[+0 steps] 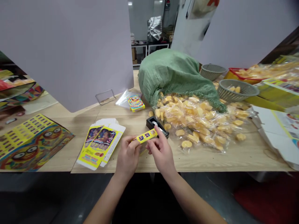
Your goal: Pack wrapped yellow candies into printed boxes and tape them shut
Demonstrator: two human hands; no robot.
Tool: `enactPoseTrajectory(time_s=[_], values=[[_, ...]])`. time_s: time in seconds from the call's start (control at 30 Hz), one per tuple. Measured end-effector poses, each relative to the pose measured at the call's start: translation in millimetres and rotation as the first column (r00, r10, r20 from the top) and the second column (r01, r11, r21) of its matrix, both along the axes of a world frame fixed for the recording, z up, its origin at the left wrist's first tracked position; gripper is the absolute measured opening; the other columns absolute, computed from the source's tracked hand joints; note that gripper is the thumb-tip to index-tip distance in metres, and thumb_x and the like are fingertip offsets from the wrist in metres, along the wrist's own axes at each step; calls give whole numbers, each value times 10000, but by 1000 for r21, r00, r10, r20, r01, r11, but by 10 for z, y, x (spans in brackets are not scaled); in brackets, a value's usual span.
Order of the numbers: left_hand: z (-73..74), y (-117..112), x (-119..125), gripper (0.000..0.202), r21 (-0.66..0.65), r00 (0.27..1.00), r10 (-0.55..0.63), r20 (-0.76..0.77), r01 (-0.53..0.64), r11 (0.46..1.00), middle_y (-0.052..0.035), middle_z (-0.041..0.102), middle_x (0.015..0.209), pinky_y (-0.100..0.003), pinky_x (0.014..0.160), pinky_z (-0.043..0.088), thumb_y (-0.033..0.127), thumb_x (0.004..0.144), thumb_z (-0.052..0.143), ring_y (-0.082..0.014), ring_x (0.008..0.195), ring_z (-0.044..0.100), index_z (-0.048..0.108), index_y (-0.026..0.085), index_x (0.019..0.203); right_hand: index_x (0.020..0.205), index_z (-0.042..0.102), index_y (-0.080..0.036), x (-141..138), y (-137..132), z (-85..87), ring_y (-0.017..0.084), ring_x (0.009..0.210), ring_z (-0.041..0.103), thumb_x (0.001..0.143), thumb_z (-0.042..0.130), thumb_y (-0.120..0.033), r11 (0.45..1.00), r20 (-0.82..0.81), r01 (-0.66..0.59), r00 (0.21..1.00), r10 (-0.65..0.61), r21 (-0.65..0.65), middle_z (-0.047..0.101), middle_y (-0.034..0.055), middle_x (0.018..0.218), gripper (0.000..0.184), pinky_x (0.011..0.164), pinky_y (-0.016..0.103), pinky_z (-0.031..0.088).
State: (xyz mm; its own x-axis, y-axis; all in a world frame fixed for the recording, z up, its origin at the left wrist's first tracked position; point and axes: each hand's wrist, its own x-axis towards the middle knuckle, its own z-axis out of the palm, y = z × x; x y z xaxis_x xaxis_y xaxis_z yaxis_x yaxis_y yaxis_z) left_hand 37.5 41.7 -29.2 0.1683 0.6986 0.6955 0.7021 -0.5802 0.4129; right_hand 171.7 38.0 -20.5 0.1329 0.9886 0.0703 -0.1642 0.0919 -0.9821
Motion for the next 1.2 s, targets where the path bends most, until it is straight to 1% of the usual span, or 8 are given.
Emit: enactPoseTrajectory(time_s=[0.3, 0.47, 0.57, 0.73, 0.83, 0.97, 1.07, 1.2], values=[[-107, 8, -64, 372, -249, 983, -22, -181, -24, 968, -60, 478, 1132, -306, 778, 530, 188, 925, 438, -191, 958, 568, 569, 313, 1250, 1472, 260, -191, 123, 46, -140, 171, 678, 625, 884, 546, -345, 1000, 279, -2, 960, 5, -9, 639, -2, 720, 672, 661, 304, 525], [-104, 46, -98, 201, -145, 986, -55, 155, 78, 986, -75, 534, 1087, -340, 893, 508, 180, 907, 522, -187, 1044, 561, 504, 203, 1107, 1410, 405, -167, 359, 60, -187, 276, 829, 622, 828, 616, -352, 985, 747, 52, 646, -160, 166, 663, 84, 854, 646, 792, 464, 507], [-123, 27, -127, 185, -289, 925, -125, 360, 237, 927, -85, 549, 1104, -335, 870, 525, 220, 907, 540, -187, 1055, 578, 468, 200, 1076, 1413, 420, -188, 380, 54, -26, 360, 1217, 479, 818, 628, -314, 913, 827, -188, 516, -222, 362, 574, 165, 1264, 643, 1035, 554, 352], [-90, -80, -184, 336, -500, 814, 78, 576, 275, 821, -66, 535, 1105, -261, 777, 542, 333, 885, 581, -158, 979, 602, 463, 224, 1180, 1463, 330, -234, 459, 166, 154, 264, 1085, 579, 839, 615, -312, 934, 753, -272, 658, 6, 231, 622, 112, 1175, 691, 939, 447, 480], [-201, -153, -212, 457, -597, 666, 316, 676, 243, 765, -55, 522, 1133, -220, 684, 542, 408, 899, 541, -135, 915, 611, 368, 294, 1307, 1386, 443, -229, 660, 166, -54, 244, 1057, 603, 839, 615, -369, 991, 590, -24, 805, -61, 135, 622, 108, 1169, 591, 891, 418, 514], [-676, -264, -178, 426, -690, 649, 422, 633, 225, 688, -60, 546, 1094, -282, 720, 561, 427, 923, 477, -151, 908, 621, 349, 286, 1304, 1110, 659, -204, 840, -30, -490, 237, 933, 654, 751, 702, -304, 985, 572, -102, 804, 163, -137, 677, 79, 1019, 375, 834, 395, 538], [-930, -361, -161, 457, -673, 778, 393, 491, 52, 738, -111, 513, 1190, -430, 945, 496, 395, 884, 549, -231, 1134, 540, 414, 225, 1286, 1043, 675, -206, 868, -172, -617, 218, 931, 639, 752, 681, -202, 984, 606, -147, 775, 180, -103, 651, 64, 988, 290, 839, 372, 531], [-697, -451, -162, 609, -369, 852, 296, 433, -133, 920, -143, 319, 1433, -486, 1110, 334, 282, 852, 598, -267, 1374, 314, 331, 235, 1397, 1147, 625, -222, 883, -210, -539, 204, 1012, 593, 795, 644, -170, 971, 680, -226, 724, 116, 75, 589, 80, 1061, 356, 899, 351, 499]])
